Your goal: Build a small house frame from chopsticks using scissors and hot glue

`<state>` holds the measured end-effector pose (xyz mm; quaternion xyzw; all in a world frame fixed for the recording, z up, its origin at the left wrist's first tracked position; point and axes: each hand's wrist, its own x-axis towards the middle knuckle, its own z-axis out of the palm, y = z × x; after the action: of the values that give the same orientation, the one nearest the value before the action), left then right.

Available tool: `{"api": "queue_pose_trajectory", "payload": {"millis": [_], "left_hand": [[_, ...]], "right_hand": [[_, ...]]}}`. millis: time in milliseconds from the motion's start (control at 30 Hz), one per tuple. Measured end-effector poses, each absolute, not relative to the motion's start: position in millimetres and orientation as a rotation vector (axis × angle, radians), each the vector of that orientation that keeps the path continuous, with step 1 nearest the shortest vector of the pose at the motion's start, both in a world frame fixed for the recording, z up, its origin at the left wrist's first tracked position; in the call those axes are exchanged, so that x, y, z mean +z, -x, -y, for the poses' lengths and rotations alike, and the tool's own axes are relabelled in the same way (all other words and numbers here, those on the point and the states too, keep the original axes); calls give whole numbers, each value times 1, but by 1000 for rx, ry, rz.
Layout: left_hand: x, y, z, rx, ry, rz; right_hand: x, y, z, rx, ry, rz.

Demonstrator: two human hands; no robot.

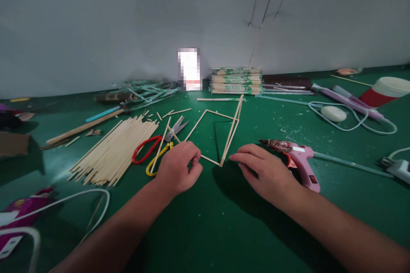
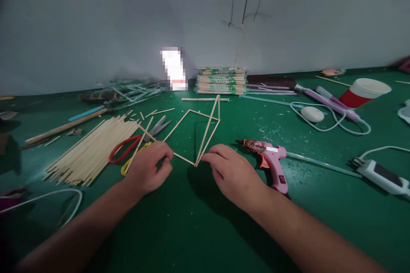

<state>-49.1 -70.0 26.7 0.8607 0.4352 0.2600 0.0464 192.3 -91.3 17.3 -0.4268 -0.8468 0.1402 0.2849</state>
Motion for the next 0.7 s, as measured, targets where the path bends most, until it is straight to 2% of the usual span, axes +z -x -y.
{"api": "queue_pose_trajectory", "payload": {"millis": [300, 700], "left_hand": [[23, 47, 71, 786, -2598, -1230], [17, 27, 71, 497, -2880, -998]], "right_hand": [[21, -190, 90, 407, 1145, 2287], [14, -183, 86, 273, 1149, 2448]]}}
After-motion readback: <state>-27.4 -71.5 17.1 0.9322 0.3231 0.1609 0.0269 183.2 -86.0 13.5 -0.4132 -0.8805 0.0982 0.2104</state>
